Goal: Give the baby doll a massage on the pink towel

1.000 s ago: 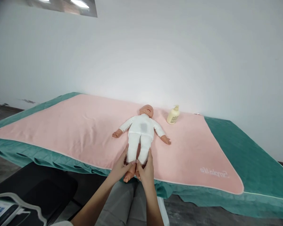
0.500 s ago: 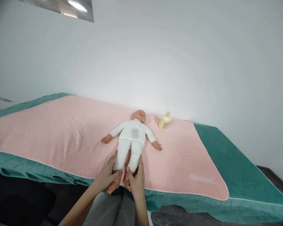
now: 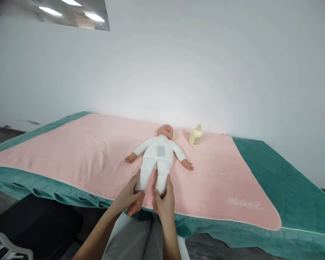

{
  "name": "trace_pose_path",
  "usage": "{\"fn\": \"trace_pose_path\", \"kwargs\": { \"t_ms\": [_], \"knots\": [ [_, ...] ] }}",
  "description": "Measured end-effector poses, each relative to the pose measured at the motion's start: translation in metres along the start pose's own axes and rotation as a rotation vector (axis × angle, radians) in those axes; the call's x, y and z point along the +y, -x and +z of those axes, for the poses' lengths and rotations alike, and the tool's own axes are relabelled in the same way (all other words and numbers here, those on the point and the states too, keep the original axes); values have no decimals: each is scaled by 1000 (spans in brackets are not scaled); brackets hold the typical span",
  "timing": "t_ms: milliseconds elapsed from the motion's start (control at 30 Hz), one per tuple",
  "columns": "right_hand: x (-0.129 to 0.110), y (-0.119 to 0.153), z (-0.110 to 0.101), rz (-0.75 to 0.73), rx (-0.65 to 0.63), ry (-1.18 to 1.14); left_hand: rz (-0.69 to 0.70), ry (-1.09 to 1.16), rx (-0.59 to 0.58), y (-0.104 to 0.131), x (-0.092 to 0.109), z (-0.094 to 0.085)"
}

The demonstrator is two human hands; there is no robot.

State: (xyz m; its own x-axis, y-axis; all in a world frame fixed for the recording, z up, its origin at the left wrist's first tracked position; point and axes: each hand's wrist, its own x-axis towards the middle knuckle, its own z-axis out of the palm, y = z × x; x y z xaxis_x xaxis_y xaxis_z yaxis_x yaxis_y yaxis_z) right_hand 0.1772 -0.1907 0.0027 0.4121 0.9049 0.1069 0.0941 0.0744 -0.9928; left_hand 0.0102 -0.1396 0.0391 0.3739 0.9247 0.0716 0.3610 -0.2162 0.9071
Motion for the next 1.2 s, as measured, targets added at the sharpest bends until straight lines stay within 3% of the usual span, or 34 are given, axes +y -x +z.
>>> {"fn": "trace_pose_path", "kwargs": {
  "t_ms": [233,400,567,733,833,933,1000,1100,1200],
  "knots": [
    [-8,-5,-5,-53,-64,82,1,21,-20,-4,-11,-2],
    [-8,-9,-14,-45,-108,14,-70,28,152,-21,-12,-10],
    [-12,-30,-26,40,-29,58,52,34,193,-47,19,-31],
    [-55,-65,-35,32,16,31,55,131,170,-96,54,-46],
    [-83,-96,-31,-56,7,-40,83,148,162,-134,68,-46],
    [-95,-145,-19,-52,63,-143,101,167,106,-176,76,-40],
    [-95,-186,-8,-25,93,-162,74,167,77,-206,75,-37],
    [-85,-250,10,5,106,-136,0,112,172,-250,65,-31],
    [-68,-298,26,11,28,-49,-100,146,180,-285,53,-26]
  ]
}}
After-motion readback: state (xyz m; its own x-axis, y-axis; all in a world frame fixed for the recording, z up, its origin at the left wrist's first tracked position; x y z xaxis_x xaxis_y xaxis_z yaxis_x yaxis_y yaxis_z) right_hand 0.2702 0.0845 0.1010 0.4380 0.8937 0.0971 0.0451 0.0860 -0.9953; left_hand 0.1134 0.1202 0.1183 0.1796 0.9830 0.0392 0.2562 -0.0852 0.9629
